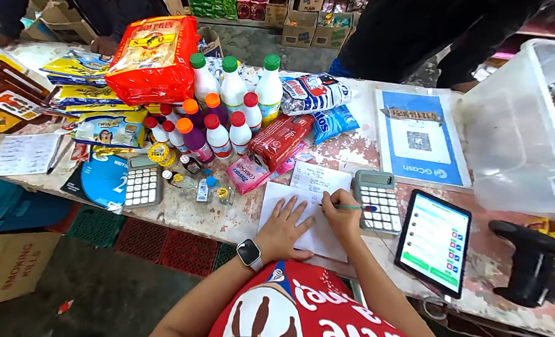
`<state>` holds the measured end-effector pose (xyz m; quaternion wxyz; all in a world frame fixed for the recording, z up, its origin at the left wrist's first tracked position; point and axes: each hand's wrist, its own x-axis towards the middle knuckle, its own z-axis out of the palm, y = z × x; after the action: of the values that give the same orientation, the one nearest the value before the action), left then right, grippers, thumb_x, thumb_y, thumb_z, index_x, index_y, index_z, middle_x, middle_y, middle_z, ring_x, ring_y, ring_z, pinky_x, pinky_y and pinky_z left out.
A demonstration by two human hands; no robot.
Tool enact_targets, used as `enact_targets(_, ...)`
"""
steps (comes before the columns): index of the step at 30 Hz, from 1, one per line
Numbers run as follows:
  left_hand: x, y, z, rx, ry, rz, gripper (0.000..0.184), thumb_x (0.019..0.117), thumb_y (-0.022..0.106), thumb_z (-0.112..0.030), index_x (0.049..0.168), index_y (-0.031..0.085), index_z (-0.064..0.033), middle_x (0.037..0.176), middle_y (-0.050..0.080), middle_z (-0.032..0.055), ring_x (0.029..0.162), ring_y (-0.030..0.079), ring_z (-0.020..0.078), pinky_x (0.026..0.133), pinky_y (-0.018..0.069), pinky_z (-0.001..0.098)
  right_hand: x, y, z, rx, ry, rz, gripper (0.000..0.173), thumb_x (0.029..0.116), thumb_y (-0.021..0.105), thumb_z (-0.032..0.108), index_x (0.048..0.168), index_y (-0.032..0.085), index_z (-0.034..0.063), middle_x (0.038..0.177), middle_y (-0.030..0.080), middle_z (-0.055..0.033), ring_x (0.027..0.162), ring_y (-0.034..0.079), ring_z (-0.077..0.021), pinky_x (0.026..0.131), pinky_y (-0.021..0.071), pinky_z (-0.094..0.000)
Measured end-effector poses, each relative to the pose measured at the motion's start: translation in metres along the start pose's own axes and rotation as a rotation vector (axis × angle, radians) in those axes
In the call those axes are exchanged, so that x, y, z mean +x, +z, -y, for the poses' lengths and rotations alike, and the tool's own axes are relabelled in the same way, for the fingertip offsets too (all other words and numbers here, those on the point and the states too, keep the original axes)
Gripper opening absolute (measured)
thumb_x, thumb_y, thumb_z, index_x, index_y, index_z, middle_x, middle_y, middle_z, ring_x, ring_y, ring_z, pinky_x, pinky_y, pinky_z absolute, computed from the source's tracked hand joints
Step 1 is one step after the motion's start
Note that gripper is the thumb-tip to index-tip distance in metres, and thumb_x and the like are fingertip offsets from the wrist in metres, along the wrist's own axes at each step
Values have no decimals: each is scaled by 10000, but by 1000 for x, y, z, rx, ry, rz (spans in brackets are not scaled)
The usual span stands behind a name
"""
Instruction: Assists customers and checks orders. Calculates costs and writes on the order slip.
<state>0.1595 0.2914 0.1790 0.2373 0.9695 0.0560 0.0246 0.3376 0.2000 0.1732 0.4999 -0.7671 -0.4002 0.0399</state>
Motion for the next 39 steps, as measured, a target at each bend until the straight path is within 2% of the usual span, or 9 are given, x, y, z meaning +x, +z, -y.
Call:
enact_targets(8,0,1,2,18,15,-19,787,885,599,-671,1476,551,-154,1604,394,216,1523,267,456,1196,212,675,0,1,-3,1,-27,-41,302,905,606,78,634,482,29,596,461,-22,544,458,-33,523,367,-160)
enact_targets(12,-1,3,2,26,19,-25,796,877,605,-677,1475,552,-154,1601,397,218,1518,276,461,1196,218,675,0,1,-2,-19,-27,-29,307,922,615,88,647,496,22,604,475,-37,554,483,-47,531,394,-169)
enact_targets(16,0,2,2,31,12,-13,797,880,603,-681,1481,546,-161,1611,384,211,1525,264,454,1200,208,671,1,1,-4,-2,-49,-62,315,914,603,68,633,464,29,600,447,-19,551,447,-28,527,359,-151)
enact_targets(20,0,2,2,12,15,-25,795,877,614,-670,1476,552,-150,1605,392,216,1519,274,460,1196,215,675,2,-1,-2,-12,-40,-23,309,909,599,71,630,471,30,593,455,-17,550,452,-25,529,361,-153)
enact_targets(23,0,1,1,-12,8,-29,794,868,632,-658,1471,557,-148,1601,398,218,1517,280,458,1198,218,675,2,-1,-2,-33,-64,-38,312,912,597,61,630,475,7,594,460,-48,563,463,-59,535,366,-180)
enact_targets(32,1,1,2,7,11,-14,802,872,620,-668,1478,549,-147,1607,386,222,1520,266,465,1199,210,674,2,0,-2,-14,-47,-80,320,912,583,60,622,448,43,589,424,-3,554,422,-18,535,332,-153)
enact_targets(39,1,1,2,15,14,-2,799,887,601,-672,1489,537,-151,1615,374,217,1525,258,461,1201,205,672,0,-3,-2,-55,-52,-50,323,927,601,67,633,476,17,602,445,-37,572,448,-53,546,352,-172)
